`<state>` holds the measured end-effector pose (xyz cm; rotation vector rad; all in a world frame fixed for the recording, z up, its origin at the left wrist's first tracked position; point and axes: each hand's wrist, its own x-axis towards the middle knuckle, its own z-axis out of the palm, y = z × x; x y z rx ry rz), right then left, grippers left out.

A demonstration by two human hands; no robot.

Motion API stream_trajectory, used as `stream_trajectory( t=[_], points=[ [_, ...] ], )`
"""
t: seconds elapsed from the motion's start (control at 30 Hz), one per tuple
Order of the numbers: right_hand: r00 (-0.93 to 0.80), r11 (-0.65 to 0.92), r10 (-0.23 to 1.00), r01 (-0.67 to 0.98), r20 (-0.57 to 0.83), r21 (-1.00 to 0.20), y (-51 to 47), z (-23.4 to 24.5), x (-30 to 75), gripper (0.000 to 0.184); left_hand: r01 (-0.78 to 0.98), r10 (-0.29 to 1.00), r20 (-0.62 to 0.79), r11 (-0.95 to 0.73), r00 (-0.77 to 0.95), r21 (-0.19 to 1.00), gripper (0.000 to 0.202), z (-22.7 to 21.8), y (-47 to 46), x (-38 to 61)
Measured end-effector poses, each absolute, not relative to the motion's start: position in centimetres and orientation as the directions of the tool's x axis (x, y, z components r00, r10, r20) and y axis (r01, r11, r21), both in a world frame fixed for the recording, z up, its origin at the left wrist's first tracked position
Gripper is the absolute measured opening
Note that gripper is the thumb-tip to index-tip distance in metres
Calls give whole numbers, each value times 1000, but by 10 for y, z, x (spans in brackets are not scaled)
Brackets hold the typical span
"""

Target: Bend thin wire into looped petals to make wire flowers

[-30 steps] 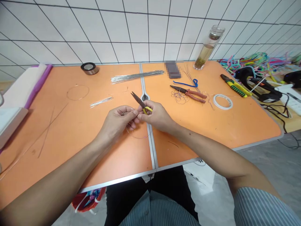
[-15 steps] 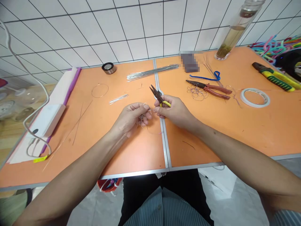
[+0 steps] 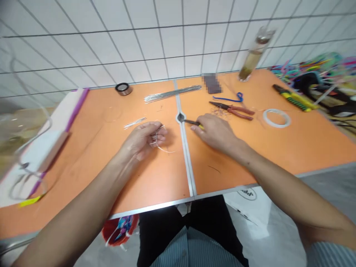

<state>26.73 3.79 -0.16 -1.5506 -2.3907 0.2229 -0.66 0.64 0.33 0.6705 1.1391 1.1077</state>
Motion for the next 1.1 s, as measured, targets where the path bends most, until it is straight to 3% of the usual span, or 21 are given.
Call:
stream_trajectory(
  t=[0.1, 0.2, 0.5, 0.57, 0.67, 0.73, 0.8, 1.1],
  points=[
    [-477, 489, 870, 867, 127, -93, 14, -8, 272, 30, -331, 923, -384, 362, -1, 872, 17, 7, 6, -8],
    [-512, 513, 855, 858, 82, 0, -7, -12, 277, 29, -319, 928, -372, 355, 9, 879, 18, 8, 6, -9],
    [-553, 572, 815, 815, 174, -89, -25, -16, 292, 20, -354, 942, -330, 331, 64, 875, 20, 10, 4, -7],
    [-530, 578, 808, 798, 256, -169, -21, -16, 291, 19, -346, 943, -314, 332, 107, 878, 23, 7, 6, -8],
    [-369, 497, 862, 745, 347, -444, -8, -9, 278, 22, -330, 947, -282, 318, 151, 889, 25, 2, 9, -9],
    [-276, 380, 925, 666, 261, -642, 3, 0, 263, 28, -314, 945, -280, 320, 166, 894, 25, 1, 9, -9],
    [-273, 294, 949, 582, 159, -758, 15, 7, 247, 31, -301, 941, -288, 331, 177, 894, 24, 1, 9, -9],
    [-264, 261, 953, 468, 148, -844, 37, 0, 215, 26, -312, 942, -273, 324, 196, 893, 37, -2, 13, -11]
  ],
)
